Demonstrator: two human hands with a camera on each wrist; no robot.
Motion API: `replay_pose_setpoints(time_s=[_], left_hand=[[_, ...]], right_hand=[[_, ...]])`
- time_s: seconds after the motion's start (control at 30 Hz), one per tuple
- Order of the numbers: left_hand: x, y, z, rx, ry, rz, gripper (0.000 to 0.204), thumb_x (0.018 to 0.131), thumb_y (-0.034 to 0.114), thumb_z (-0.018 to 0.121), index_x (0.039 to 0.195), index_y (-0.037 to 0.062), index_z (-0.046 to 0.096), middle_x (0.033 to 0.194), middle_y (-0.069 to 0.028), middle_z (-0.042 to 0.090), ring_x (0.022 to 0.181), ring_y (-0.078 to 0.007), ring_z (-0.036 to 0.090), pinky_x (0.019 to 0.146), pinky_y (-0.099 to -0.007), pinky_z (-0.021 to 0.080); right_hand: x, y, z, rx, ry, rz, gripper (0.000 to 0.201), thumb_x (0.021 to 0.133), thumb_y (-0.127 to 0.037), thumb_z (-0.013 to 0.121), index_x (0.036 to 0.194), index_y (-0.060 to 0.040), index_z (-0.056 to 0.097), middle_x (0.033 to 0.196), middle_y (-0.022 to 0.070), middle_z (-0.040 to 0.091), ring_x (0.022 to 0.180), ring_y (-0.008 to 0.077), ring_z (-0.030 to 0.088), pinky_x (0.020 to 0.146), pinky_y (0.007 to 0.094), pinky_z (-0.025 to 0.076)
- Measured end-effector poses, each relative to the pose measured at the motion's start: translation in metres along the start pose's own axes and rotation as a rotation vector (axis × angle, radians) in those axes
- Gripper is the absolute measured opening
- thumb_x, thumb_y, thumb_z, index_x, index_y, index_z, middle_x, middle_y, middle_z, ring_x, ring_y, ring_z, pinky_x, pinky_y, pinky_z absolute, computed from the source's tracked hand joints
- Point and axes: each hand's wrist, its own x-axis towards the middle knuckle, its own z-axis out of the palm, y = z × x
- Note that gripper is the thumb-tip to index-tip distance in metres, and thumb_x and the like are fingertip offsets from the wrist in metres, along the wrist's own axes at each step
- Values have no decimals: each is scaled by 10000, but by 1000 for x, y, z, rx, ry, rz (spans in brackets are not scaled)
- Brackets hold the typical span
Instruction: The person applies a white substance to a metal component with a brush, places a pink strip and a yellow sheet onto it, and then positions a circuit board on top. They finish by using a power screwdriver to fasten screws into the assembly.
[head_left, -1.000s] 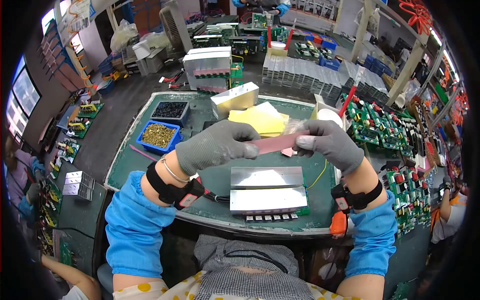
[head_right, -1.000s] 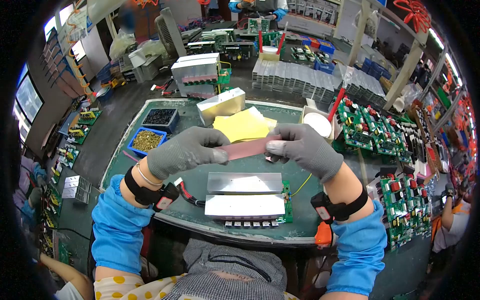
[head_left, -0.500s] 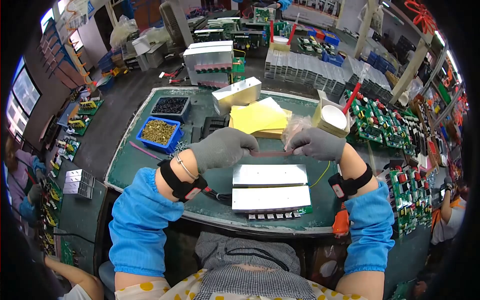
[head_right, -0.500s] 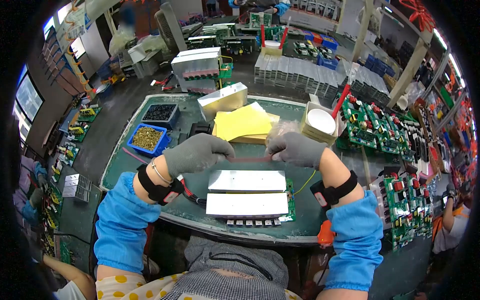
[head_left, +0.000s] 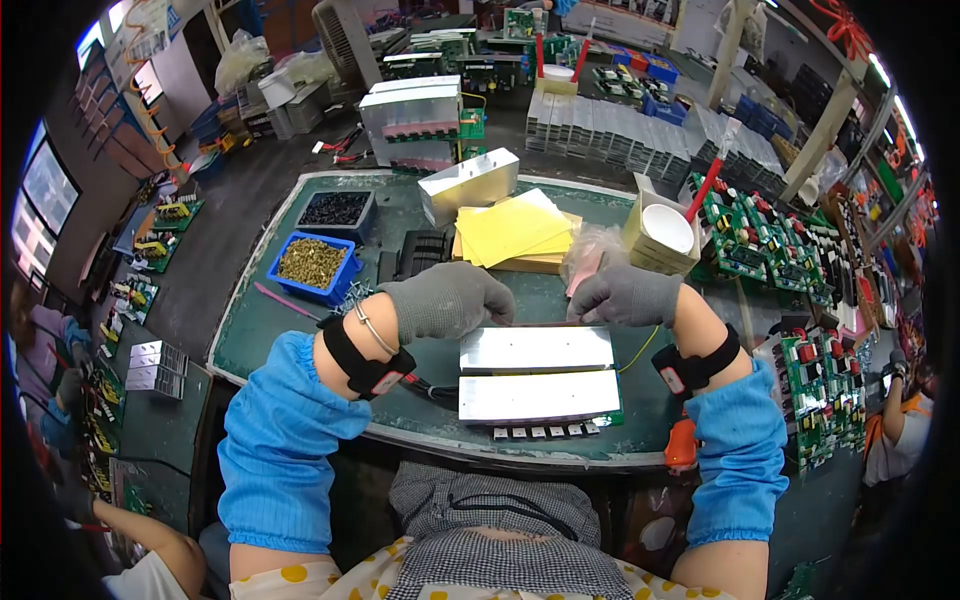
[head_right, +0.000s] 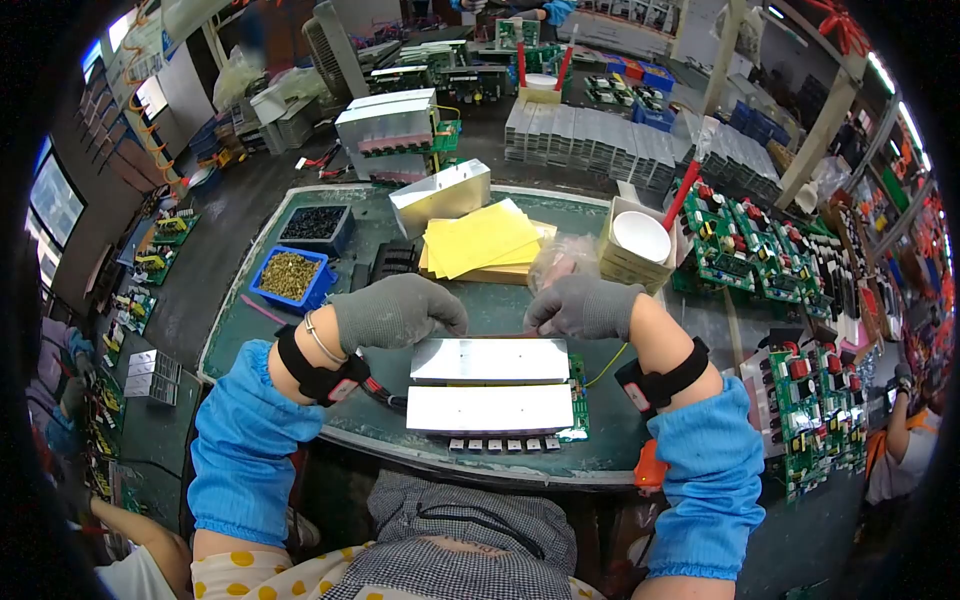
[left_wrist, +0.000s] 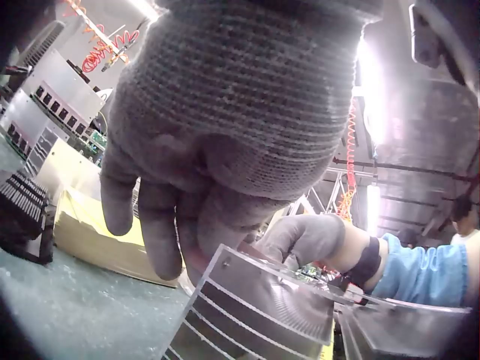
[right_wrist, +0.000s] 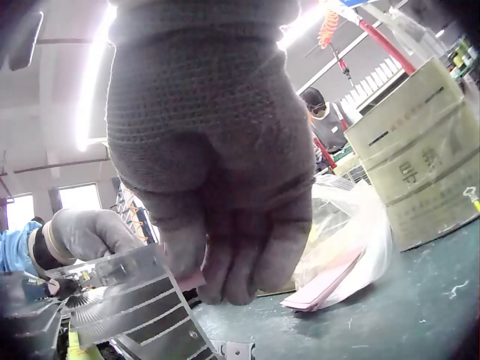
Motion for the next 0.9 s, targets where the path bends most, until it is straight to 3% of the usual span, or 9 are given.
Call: replay_pose_setpoints(time_s=[0.3,0.4,0.5,0.6,0.7,0.9], left_hand=[[-5,-3,7,-21,32,8,259,864,41,634,1098,86,734,1019,-127,735,914,-257,701,844,-356,545],[-15,-9,9,-16,85,85,272,877,19,600,1114,74,720,1079,-129,720,976,-262,686,881,-361,536],[-33,-20,5,-128,149,92,335,898,69,608,1229,53,655,1206,-143,675,1108,-274,640,970,-364,498],[-47,-18,3,-481,157,-54,484,896,186,672,1344,38,564,1318,-151,604,1235,-272,562,1055,-363,436],[-45,-12,12,-511,67,-77,648,848,298,748,1389,25,517,1346,-155,576,1273,-259,523,1090,-357,398],[-32,-18,29,-538,26,-64,656,775,379,832,1259,3,597,1308,-146,598,1248,-233,536,1085,-360,402]], right_hand=[[-4,2,6,-26,47,-102,221,880,-109,646,1075,-94,749,1012,97,738,967,250,684,885,353,509],[-12,10,9,-50,84,-198,280,868,-91,636,1136,-89,719,1094,122,718,1038,273,669,919,363,505],[-39,-9,0,1,247,-129,455,848,-150,686,1289,-57,619,1201,151,675,1105,304,644,960,374,495],[-51,-6,6,145,316,-233,688,813,-220,747,1412,-12,480,1248,176,644,1136,325,630,986,390,485],[-49,-24,18,71,265,-156,819,783,-265,791,1446,24,407,1242,182,641,1138,323,630,972,397,492],[-45,-19,32,121,259,-93,868,762,-271,822,1477,-48,383,1183,194,662,1077,367,655,932,410,509]])
